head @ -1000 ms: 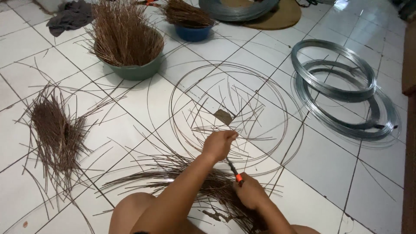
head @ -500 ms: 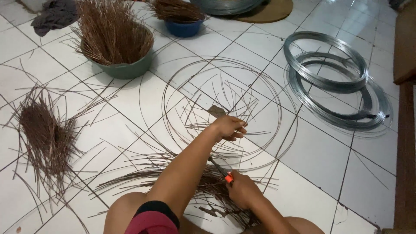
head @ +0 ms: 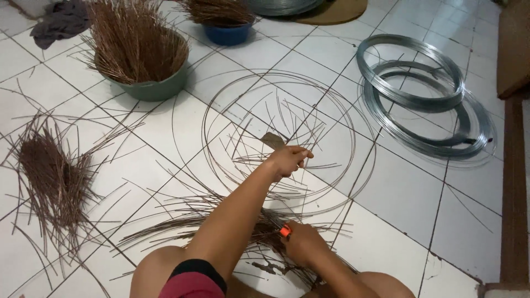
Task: Cutting thin brown sticks to size using pliers while laying them out in a circular pattern on the floor.
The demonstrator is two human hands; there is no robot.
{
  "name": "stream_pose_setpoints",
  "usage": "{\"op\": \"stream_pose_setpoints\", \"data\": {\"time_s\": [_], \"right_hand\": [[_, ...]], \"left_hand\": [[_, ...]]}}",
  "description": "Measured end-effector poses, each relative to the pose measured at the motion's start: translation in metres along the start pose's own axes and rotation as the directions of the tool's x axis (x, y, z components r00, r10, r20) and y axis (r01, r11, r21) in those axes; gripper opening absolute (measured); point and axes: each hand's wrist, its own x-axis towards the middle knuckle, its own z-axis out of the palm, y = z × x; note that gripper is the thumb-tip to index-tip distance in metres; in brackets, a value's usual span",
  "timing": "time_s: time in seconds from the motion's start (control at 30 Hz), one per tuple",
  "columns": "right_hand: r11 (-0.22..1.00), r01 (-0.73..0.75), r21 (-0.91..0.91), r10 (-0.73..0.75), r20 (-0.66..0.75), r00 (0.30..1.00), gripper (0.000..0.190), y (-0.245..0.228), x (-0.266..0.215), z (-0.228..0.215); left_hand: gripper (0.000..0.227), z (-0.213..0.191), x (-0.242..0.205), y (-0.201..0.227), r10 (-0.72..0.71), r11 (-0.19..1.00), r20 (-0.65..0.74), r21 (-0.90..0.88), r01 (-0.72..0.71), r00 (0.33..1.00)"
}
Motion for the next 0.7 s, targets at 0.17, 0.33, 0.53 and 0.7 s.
{"op": "stream_pose_setpoints", "data": {"time_s": [0.17, 0.33, 0.53, 0.7], "right_hand": [[1.000, -0.008, -0.028, 0.008, 0.004, 1.000, 0.028, -0.003, -0.006, -0.005], [0.997, -0.055, -0.054, 0.051, -0.067, 0.996, 0.028, 0.003, -0.004, -0.001], [0.996, -0.065, -0.066, 0.045, -0.262, 0.964, 0.025, 0.030, 0.009, -0.010], [0.989, -0.105, 0.102, 0.126, -0.224, 0.966, 0.033, 0.088, 0.047, -0.026]], "left_hand": [[0.034, 0.003, -0.008, 0.001, 0.048, 0.992, -0.077, 0.123, -0.038, 0.996], [0.031, 0.001, -0.004, -0.008, 0.107, 0.993, -0.115, 0.071, -0.099, 0.988], [0.031, -0.003, -0.013, -0.003, 0.199, 0.960, -0.176, 0.233, -0.156, 0.964], [0.032, -0.011, -0.013, -0.020, 0.185, 0.921, -0.128, 0.369, -0.127, 0.974]]}}
